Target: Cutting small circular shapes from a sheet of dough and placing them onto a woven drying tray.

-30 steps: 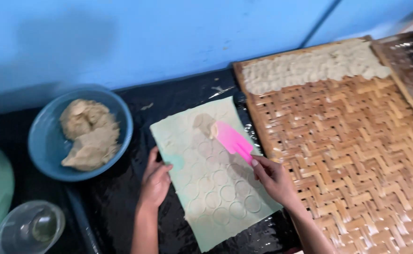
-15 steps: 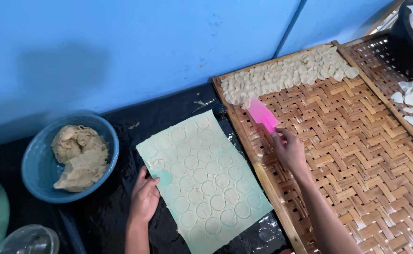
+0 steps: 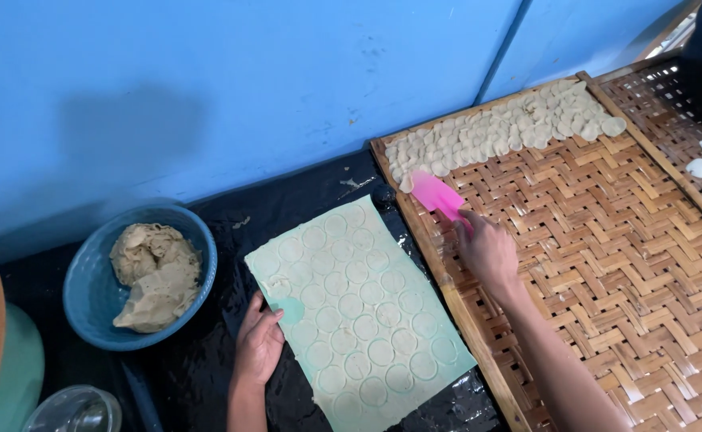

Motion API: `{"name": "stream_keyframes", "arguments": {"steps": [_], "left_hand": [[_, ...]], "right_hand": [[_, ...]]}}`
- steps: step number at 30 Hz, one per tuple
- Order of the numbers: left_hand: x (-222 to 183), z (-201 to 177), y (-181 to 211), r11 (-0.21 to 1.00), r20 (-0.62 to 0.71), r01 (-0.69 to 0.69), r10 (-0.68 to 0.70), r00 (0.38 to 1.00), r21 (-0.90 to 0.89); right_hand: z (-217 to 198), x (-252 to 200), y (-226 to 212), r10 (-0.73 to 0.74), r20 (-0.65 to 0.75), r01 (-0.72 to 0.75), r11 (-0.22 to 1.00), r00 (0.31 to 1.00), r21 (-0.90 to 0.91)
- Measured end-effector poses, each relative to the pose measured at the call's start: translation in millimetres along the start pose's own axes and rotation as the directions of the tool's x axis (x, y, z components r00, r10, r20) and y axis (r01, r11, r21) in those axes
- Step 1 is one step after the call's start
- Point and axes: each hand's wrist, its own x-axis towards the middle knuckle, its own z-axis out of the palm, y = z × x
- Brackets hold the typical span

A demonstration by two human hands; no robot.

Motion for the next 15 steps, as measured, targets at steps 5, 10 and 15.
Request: {"name": "stream_keyframes", "arguments": {"steps": [5,10,15], "left_hand": [[-0.7,-3.2,-0.9,1.0,-0.006,0.003,-0.003,1.0,0.0],[-2.1,-3.0,-0.1,1.0,0.013,0.0,0.0,1.0,-0.006],[0.1,-4.5,0.7,1.0,0.016,0.01,-0.01,1.0,-0.007]], "right_hand": [[-1.6,-9.2,-7.1,-0.132,-0.096,0.117,0.982,0.987,-0.146],[-5.4,-14.3,-16.5,-0.073,-0.046,0.06,0.972,0.996,-0.227],[-9.8,-14.6,-20.0,-0.102,-0.062,0.082,0.96,0.993,-0.266]]}}
